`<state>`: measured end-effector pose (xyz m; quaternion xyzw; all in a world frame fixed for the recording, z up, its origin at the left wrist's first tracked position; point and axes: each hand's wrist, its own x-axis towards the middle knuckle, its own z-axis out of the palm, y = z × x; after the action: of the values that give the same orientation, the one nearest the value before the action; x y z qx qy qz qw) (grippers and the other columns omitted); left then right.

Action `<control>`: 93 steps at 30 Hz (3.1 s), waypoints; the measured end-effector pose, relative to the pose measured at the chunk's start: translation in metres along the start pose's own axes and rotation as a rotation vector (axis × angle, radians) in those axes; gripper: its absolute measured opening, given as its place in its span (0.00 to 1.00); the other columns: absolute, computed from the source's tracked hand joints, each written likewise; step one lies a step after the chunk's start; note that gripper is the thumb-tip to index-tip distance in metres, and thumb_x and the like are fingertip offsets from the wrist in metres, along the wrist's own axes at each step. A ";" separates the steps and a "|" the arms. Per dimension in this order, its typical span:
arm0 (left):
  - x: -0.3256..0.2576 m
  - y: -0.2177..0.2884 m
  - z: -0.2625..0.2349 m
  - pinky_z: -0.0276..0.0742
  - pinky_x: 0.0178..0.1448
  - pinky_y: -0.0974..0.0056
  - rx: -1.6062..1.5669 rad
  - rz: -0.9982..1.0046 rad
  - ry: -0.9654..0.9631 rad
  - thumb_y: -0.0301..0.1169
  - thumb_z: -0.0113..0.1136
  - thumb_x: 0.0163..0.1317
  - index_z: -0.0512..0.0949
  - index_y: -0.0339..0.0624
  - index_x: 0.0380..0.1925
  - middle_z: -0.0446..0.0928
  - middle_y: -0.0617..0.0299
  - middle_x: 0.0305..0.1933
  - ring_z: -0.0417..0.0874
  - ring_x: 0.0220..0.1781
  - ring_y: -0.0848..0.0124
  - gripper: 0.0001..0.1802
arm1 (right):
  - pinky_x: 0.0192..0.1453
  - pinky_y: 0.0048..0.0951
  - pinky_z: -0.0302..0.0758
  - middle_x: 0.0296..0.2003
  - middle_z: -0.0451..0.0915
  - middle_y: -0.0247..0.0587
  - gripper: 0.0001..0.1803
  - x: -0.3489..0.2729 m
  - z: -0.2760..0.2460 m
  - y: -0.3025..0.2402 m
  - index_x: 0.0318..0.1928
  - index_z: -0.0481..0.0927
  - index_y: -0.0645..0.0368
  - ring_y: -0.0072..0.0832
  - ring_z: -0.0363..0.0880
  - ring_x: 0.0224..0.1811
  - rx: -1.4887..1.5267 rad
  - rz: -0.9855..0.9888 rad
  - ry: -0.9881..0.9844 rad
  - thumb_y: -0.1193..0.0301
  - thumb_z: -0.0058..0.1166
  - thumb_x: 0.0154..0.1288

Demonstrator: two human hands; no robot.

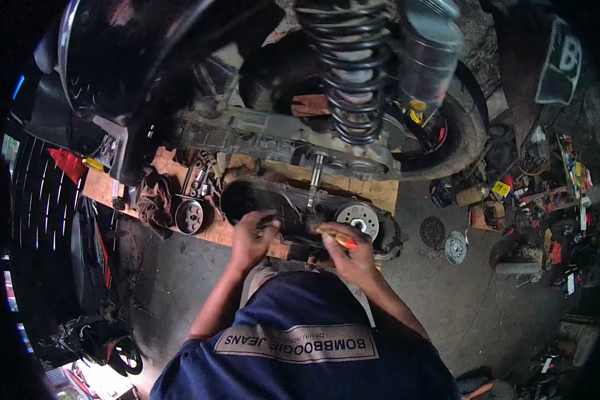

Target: The person works on a motorcycle in a cluttered garage, using a rag to wipe grease from a metal rod and the engine area. They then pick up and inspect a circular metal part, possibly a clutch component, before wiping it and placing it back on the workbench.

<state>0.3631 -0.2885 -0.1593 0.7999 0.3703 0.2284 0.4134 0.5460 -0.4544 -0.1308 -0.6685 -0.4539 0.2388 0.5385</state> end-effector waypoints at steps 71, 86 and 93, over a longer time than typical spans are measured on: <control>-0.063 -0.079 -0.130 0.75 0.54 0.55 0.032 0.041 -0.031 0.34 0.63 0.61 0.82 0.38 0.40 0.82 0.48 0.44 0.81 0.48 0.50 0.12 | 0.41 0.47 0.76 0.38 0.79 0.53 0.14 0.141 0.183 -0.046 0.44 0.79 0.56 0.53 0.78 0.40 -0.503 -0.187 0.133 0.65 0.56 0.59; -0.074 -0.079 -0.127 0.74 0.57 0.53 0.069 -0.084 0.043 0.39 0.63 0.60 0.83 0.41 0.42 0.80 0.47 0.46 0.79 0.51 0.49 0.15 | 0.49 0.46 0.75 0.39 0.81 0.55 0.12 0.133 0.154 -0.003 0.45 0.80 0.59 0.55 0.79 0.45 -0.338 -0.128 0.336 0.70 0.53 0.62; -0.078 -0.091 -0.129 0.73 0.56 0.54 0.098 -0.067 0.115 0.38 0.64 0.59 0.83 0.40 0.42 0.80 0.49 0.46 0.78 0.50 0.50 0.15 | 0.46 0.52 0.75 0.41 0.78 0.56 0.14 0.095 0.147 -0.006 0.49 0.75 0.57 0.56 0.77 0.47 -0.669 0.112 0.483 0.71 0.53 0.63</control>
<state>0.1914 -0.2510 -0.1682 0.7920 0.4305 0.2415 0.3593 0.4696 -0.2984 -0.1539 -0.8670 -0.3301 -0.0566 0.3689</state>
